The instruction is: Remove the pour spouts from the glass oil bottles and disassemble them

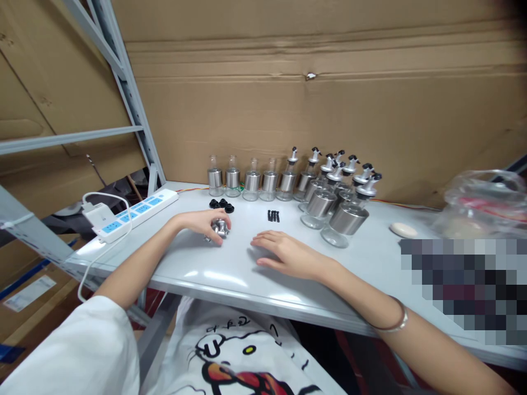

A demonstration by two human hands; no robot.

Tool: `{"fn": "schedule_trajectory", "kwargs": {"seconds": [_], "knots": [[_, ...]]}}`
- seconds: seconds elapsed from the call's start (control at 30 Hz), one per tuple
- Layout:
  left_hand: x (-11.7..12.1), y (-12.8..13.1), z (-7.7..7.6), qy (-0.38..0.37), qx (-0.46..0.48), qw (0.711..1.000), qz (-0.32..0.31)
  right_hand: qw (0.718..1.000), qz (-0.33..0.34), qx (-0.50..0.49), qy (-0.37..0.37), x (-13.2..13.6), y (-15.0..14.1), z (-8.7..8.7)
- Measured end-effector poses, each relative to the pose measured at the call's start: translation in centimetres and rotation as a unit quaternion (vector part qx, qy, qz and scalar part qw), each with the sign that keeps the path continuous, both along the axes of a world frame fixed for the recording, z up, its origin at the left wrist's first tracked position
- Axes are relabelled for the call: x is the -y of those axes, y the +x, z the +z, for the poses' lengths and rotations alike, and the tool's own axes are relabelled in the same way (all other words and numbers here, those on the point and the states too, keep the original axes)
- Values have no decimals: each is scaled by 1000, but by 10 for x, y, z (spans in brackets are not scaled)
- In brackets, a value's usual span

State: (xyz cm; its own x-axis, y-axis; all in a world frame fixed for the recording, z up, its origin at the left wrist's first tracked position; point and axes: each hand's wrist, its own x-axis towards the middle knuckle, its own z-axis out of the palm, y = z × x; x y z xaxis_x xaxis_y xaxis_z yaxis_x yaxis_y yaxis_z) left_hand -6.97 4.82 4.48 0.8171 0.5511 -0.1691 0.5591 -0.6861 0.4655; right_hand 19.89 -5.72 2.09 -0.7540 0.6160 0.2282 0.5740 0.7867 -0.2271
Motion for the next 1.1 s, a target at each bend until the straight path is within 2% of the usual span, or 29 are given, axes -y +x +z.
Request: {"fn": "schedule_trajectory", "kwargs": {"seconds": [0.2, 0.4, 0.47, 0.57, 0.63, 0.67, 0.8, 0.9, 1.0, 1.1], "knots": [[2, 2, -2, 42, -3, 998, 44, 1000, 1, -1, 2, 0, 0, 0], [3, 3, -2, 40, 2, 998, 54, 1000, 0, -10, 20, 1, 1, 1], [2, 2, -2, 41, 14, 998, 50, 998, -18, -17, 53, -3, 2, -1], [1, 2, -3, 44, 26, 998, 46, 984, -87, -62, 145, -12, 7, -3], [2, 3, -2, 47, 29, 997, 46, 952, -152, -136, 227, -20, 13, -2], [3, 4, -1, 49, 28, 997, 48, 928, -185, -180, 268, -23, 18, 1], [7, 6, 2, 62, 42, 995, 64, 804, -301, -318, 403, -30, 46, 24], [7, 9, 1, 113, 114, 985, 64, 721, -373, -389, 434, -32, 72, 39], [8, 15, -2, 230, 217, 947, 50, 689, -420, -450, 382, -40, 88, 41], [17, 23, -7, 346, 310, 884, 41, 695, -429, -479, 322, -48, 88, 33]]}}
